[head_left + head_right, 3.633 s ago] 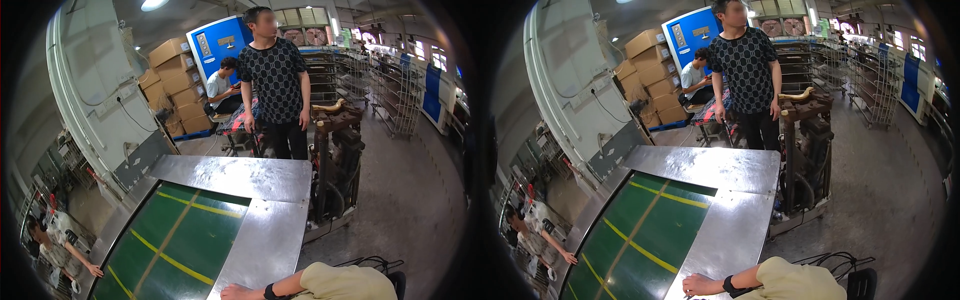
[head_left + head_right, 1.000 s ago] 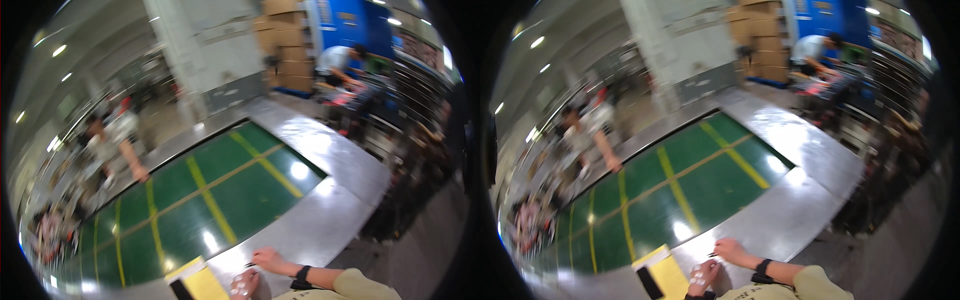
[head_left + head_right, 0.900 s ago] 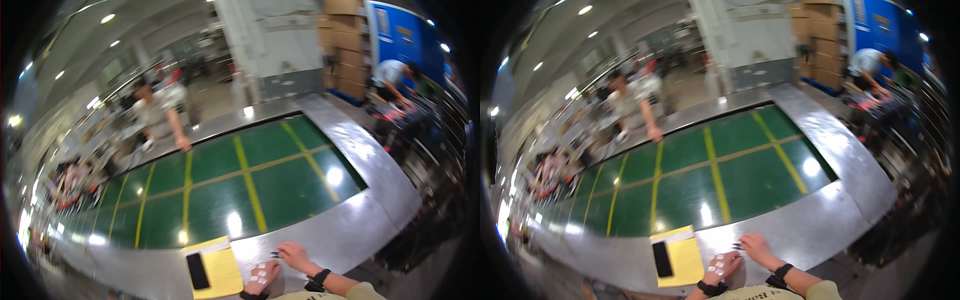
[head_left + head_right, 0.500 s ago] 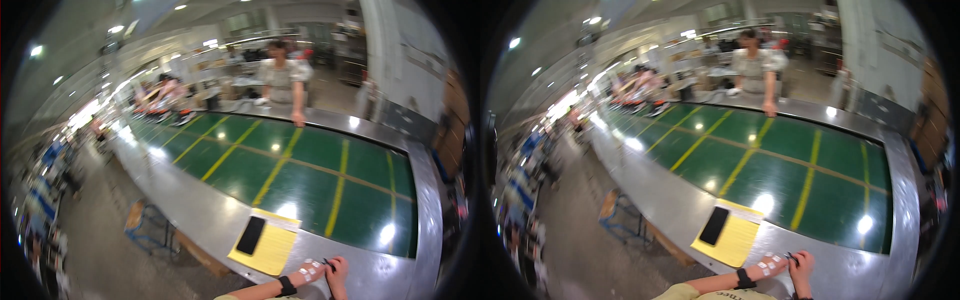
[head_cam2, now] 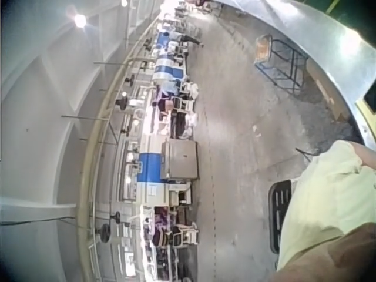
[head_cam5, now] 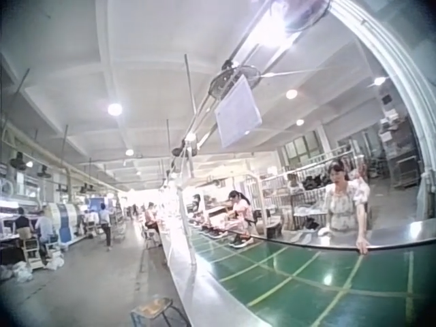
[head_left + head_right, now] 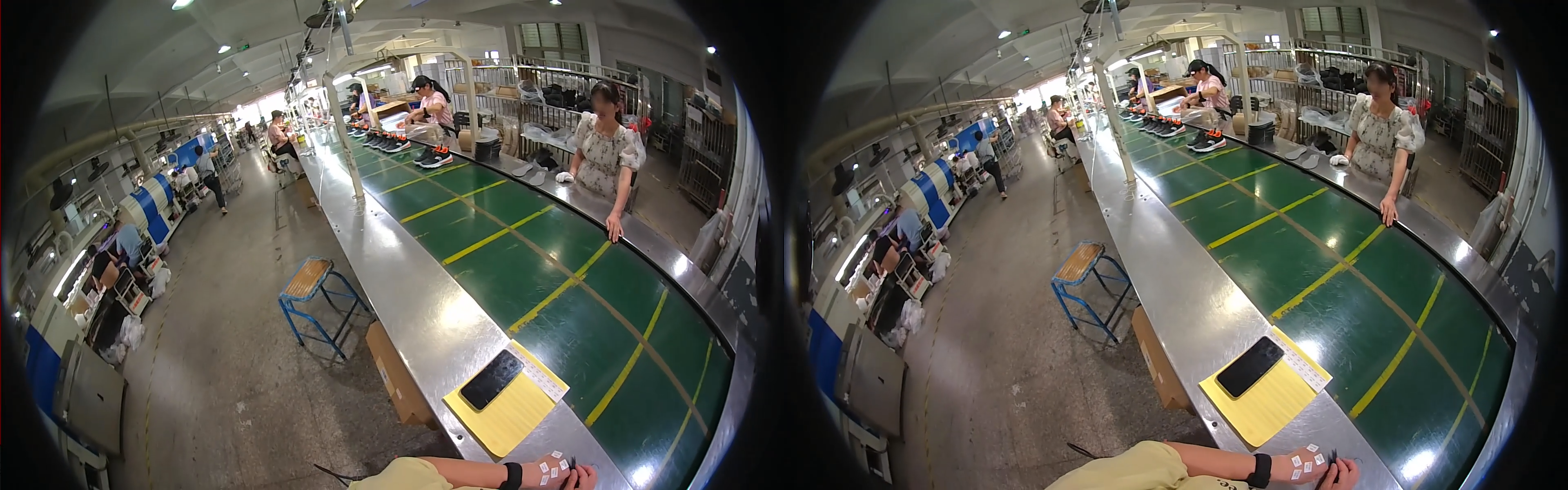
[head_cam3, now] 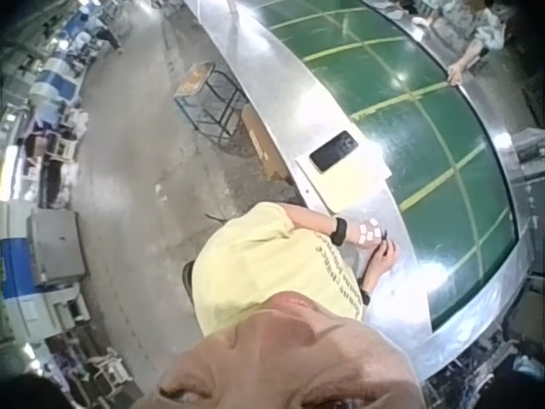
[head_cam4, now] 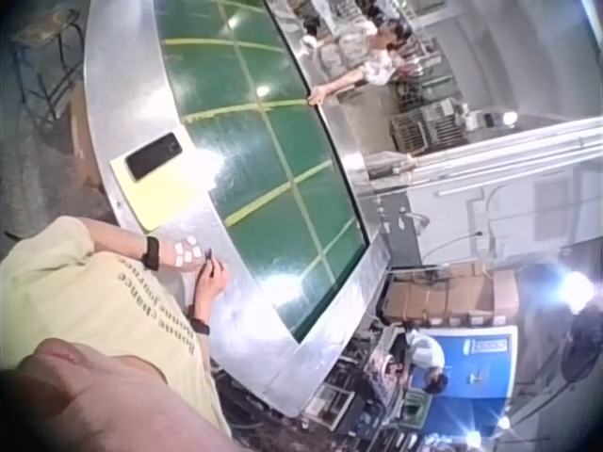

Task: Inspecting and labeling shoes on a production line.

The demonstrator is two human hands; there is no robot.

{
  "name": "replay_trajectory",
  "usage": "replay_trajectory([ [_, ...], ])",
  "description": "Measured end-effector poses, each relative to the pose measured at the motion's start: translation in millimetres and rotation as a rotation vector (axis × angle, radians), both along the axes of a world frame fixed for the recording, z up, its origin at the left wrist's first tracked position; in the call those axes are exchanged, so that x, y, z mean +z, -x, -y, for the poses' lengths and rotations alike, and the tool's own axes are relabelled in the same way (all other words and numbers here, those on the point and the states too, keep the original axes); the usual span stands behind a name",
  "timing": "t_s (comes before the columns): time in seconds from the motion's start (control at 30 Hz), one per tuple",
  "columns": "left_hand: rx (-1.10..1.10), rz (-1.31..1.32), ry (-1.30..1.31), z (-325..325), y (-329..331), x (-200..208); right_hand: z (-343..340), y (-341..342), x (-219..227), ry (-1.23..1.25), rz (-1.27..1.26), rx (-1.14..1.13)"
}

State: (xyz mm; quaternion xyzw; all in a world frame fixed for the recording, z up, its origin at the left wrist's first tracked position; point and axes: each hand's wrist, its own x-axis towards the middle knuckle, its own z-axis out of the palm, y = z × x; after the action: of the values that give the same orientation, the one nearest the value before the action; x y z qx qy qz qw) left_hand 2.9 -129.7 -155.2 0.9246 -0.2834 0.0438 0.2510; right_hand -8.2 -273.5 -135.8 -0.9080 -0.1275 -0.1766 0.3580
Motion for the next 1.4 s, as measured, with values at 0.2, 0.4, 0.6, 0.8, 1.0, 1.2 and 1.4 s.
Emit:
replay_trajectory([
  [0.2, -0.024, -0.02, 0.023, -6, -7, -14, 4, 3, -1, -0.192, -0.139, 0.014],
  [0.4, -0.066, -0.032, 0.069, -5, -3, -17, -3, 4, 9, -0.053, -0.078, 0.002],
  [0.6, -0.11, -0.016, 0.095, -14, 3, 39, 1, 2, 4, -0.037, -0.03, -0.019],
  [0.8, -0.115, -0.062, 0.082, -15, 2, 37, -1, 3, 5, -0.04, -0.036, -0.014],
  [1.0, -0.105, -0.009, 0.1, -13, 1, 32, 0, 4, 1, -0.055, -0.036, -0.034],
  [1.2, -0.105, -0.043, 0.079, -13, 1, 32, 2, 1, -5, -0.074, -0.048, -0.003],
  [1.4, -0.096, -0.035, 0.082, -15, 1, 34, -1, 1, -1, -0.099, -0.045, 0.022],
])
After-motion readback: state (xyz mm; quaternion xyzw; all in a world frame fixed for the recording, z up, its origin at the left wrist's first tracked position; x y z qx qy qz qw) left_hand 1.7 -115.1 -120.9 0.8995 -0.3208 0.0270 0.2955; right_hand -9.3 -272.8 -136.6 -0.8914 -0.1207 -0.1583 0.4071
